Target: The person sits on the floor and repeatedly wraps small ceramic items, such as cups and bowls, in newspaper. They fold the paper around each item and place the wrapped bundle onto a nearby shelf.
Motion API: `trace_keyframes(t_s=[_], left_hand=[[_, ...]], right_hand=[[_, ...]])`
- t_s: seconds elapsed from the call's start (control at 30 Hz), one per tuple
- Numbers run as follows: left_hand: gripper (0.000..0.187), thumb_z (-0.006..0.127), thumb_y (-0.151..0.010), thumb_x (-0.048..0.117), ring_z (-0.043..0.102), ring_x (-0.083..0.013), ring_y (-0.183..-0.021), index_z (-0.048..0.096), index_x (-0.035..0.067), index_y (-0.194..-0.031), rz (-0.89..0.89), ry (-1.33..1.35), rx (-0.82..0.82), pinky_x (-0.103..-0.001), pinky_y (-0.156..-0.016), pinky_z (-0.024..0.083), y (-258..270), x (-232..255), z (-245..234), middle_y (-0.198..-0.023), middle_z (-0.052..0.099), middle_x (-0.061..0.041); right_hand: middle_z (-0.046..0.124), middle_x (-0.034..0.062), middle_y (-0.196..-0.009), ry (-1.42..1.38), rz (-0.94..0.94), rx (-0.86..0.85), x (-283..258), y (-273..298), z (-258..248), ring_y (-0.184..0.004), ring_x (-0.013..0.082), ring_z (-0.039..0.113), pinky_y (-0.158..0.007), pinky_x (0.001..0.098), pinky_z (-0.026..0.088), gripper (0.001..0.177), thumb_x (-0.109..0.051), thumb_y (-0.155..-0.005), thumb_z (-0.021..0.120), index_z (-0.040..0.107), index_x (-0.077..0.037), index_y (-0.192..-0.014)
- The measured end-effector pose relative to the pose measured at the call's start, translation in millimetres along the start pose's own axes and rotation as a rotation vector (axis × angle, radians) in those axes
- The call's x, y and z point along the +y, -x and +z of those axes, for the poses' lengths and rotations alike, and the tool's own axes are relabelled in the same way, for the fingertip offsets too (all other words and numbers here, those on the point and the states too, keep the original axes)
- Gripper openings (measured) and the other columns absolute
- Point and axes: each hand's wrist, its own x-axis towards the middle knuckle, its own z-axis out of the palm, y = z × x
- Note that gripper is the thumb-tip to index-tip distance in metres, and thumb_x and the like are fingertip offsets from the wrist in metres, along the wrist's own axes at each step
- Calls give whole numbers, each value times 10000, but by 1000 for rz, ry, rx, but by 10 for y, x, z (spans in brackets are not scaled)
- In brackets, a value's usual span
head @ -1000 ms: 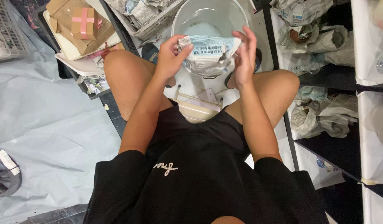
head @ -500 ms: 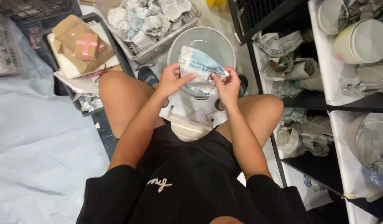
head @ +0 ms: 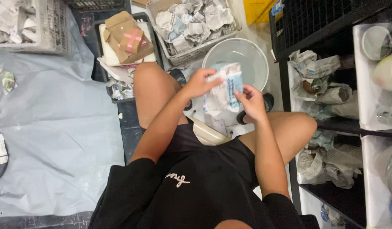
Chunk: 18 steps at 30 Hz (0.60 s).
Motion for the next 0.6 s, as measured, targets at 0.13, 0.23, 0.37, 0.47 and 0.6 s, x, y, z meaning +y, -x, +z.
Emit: trace_keyframes(t_s=[0.13, 0.23, 0.37, 0.47, 0.6], left_hand=[[358, 795, -866, 195, 658, -71, -954, 661, 42, -1161, -57, 417, 105, -269, -850, 534, 58, 82, 109, -1043, 721, 18], [393, 813, -857, 152, 683, -92, -984, 653, 27, -1193, -94, 355, 35, -289, -887, 552, -40, 138, 252, -1089, 742, -12], [256, 762, -944, 128, 687, -98, -952, 738, -5, -1161, -9, 222, 59, -297, -871, 569, 20, 68, 218, -1073, 786, -56], [209, 755, -953, 108, 690, -100, -910, 742, -2, -1130, -108, 221, 14, -293, -828, 573, 14, 33, 189, -1023, 786, -63], [309, 698, -895, -9, 656, -69, -1018, 663, 6, -1202, 51, 328, 6, -260, -879, 541, 10, 80, 154, -1111, 732, -30]], right_hand=[[737, 47, -1090, -134, -152, 122, 160, 23, -17, -946, 77, 674, -854, 238, 541, 197, -67, -999, 693, 639, 6, -1174], [668, 37, -986, -155, -132, 188, 129, -24, -114, -822, 73, 568, -710, 229, 429, 178, -45, -1059, 746, 645, 37, -1180], [714, 30, -1031, -105, -165, 242, 58, -49, -35, -902, 72, 644, -795, 219, 511, 188, -56, -996, 727, 653, 17, -1153], [697, 29, -994, -5, -155, 283, -17, 18, -14, -872, 79, 627, -767, 226, 503, 172, -46, -1002, 743, 672, 31, -1139], [718, 45, -1069, -135, -136, 200, -107, 6, -39, -926, 95, 667, -812, 231, 531, 174, 0, -964, 699, 667, 19, -1134]])
